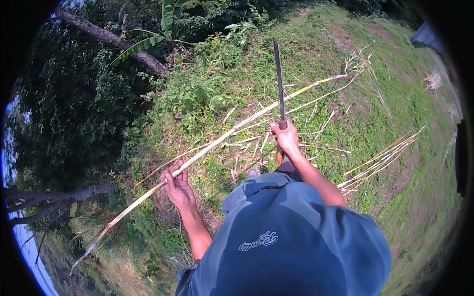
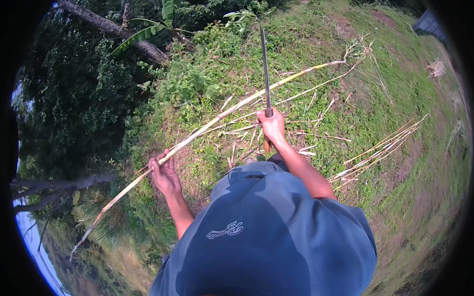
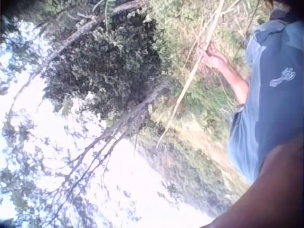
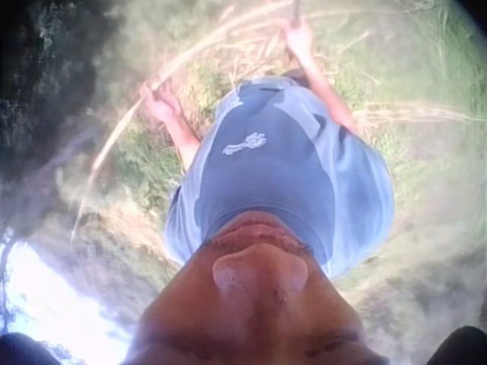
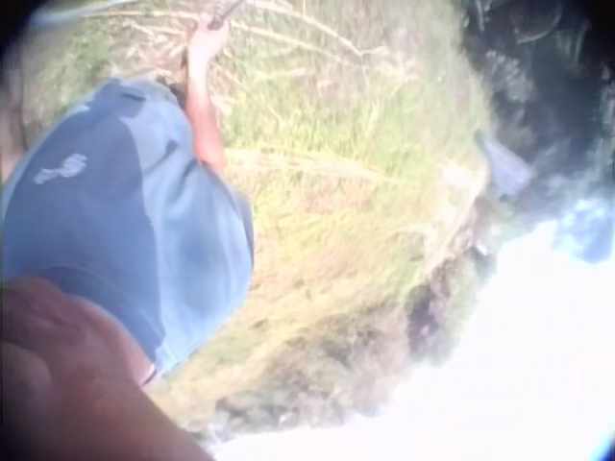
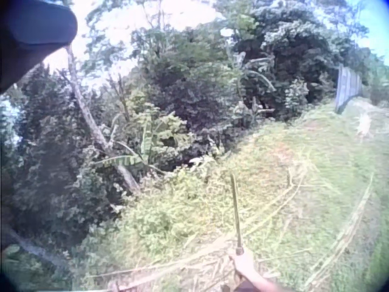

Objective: The person uses a machete to cut long, thin sticks into shorter segments in an outdoor grassy area. They repeatedly pick up sticks, position them, and chop them into pieces, which are then dropped onto the ground.

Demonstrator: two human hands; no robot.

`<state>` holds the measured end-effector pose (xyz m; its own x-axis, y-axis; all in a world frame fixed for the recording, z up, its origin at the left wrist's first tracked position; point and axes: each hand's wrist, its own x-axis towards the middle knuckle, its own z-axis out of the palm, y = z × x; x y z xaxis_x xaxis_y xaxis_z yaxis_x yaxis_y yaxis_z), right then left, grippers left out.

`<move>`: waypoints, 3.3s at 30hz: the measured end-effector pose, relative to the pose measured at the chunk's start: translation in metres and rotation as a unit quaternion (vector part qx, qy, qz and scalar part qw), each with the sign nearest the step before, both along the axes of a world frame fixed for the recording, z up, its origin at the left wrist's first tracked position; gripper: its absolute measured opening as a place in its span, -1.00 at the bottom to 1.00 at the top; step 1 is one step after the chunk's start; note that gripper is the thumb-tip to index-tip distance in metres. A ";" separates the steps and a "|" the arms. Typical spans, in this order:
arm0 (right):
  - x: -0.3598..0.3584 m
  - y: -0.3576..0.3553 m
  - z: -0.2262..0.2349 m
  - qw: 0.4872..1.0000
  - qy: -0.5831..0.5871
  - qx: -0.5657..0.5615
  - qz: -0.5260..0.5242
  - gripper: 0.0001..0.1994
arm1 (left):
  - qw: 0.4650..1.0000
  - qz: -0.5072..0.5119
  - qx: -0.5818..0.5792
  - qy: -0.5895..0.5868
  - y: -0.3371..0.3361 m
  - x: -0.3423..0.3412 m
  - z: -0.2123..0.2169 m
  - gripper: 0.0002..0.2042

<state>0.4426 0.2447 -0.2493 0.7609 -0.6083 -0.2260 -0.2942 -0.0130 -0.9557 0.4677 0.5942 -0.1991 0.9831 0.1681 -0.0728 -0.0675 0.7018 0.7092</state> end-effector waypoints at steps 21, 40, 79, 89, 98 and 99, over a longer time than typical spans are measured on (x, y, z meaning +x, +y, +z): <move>-0.030 0.008 0.016 0.978 -0.104 -0.157 0.091 -0.63 | 0.972 0.123 -0.198 0.034 -0.030 0.000 0.066 -0.71; -0.060 -0.053 0.018 0.959 -0.182 0.196 0.094 -0.75 | 0.960 0.054 -0.178 -0.210 0.025 0.062 0.128 -0.58; 0.036 -0.006 0.066 0.983 -0.108 0.145 0.038 -0.51 | 0.922 0.043 0.015 -0.384 -0.039 0.012 0.166 -0.64; 0.012 0.046 0.089 0.958 -0.133 0.163 0.197 -0.48 | 0.927 0.008 -0.006 -0.376 -0.041 0.014 0.172 -0.61; -0.002 -0.028 0.046 0.917 -0.196 0.342 -0.070 -0.62 | 0.855 0.242 -0.064 -0.454 0.125 0.009 0.194 -0.50; -0.009 -0.039 0.035 0.925 -0.183 0.322 -0.089 -0.62 | 0.893 0.218 -0.085 -0.384 0.076 0.015 0.162 -0.50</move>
<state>0.4337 0.2054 -0.2140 0.7588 -0.5602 -0.3324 0.1078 0.6112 -0.7841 0.4822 0.6706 -0.0375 0.5985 0.5975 0.5337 -0.7809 0.5837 0.2224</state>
